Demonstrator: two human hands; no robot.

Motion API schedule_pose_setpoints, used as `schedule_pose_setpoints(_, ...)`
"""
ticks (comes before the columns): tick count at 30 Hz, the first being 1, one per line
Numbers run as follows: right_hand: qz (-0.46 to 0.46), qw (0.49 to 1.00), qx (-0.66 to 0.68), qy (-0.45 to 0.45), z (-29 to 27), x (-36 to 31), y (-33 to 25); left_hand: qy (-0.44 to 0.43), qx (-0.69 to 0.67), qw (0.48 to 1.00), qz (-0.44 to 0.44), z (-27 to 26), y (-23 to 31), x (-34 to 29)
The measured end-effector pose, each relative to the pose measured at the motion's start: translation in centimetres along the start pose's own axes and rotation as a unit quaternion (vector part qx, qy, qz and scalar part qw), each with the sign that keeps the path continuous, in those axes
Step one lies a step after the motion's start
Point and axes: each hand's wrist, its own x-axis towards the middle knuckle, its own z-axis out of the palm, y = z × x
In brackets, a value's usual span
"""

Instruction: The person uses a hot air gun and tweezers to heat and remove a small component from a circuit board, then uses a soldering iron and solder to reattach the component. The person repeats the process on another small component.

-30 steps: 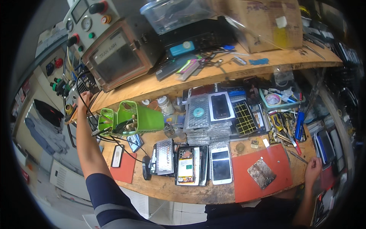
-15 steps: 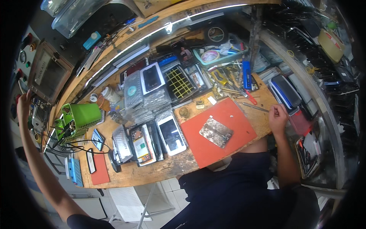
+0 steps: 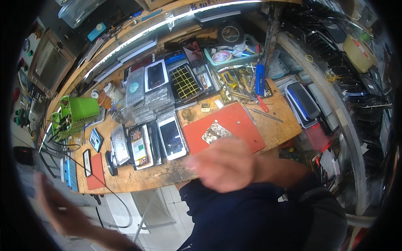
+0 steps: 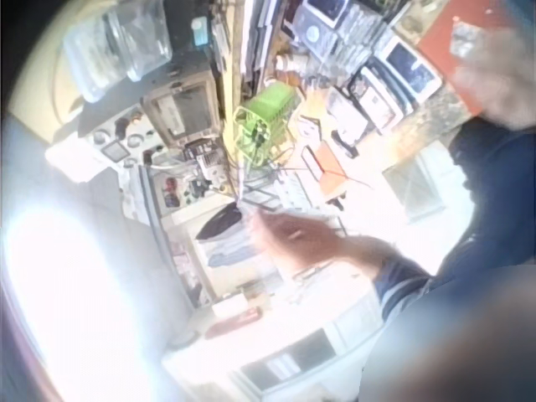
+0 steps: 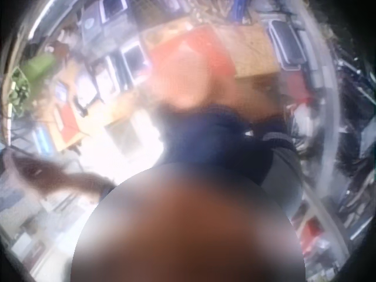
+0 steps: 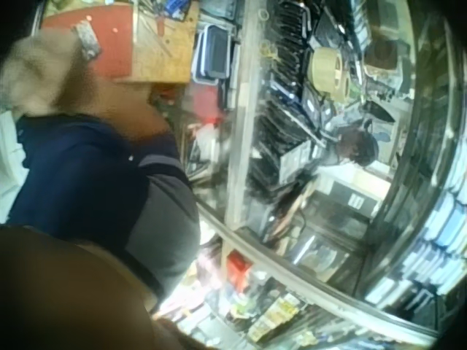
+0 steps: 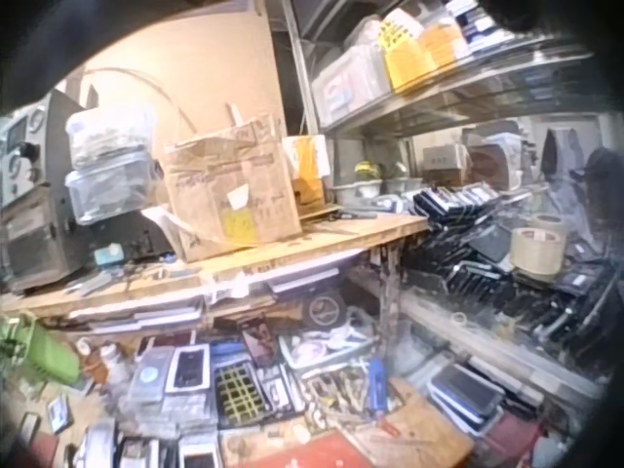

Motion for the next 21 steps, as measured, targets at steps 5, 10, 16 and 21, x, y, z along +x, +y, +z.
schedule_pose_setpoints(5,0.015,0.999,0.005,-0.040,4.3,-1.0,-1.3,-0.133,-0.193,0.971,0.055,3.2,17.6,-10.3)
schedule_pose_setpoints(10,0.121,0.989,-0.076,-0.026,-1.7,-6.0,1.4,-0.265,-0.504,0.816,0.096,5.7,25.6,-12.4)
schedule_pose_setpoints(16,0.180,0.981,-0.069,-0.034,-8.7,-13.0,2.4,-0.210,-0.322,0.918,-0.099,22.2,14.7,-6.4)
schedule_pose_setpoints(21,0.199,0.972,-0.119,-0.035,-9.8,-16.8,0.8,-0.379,-0.191,0.905,-0.034,35.4,3.5,0.2)
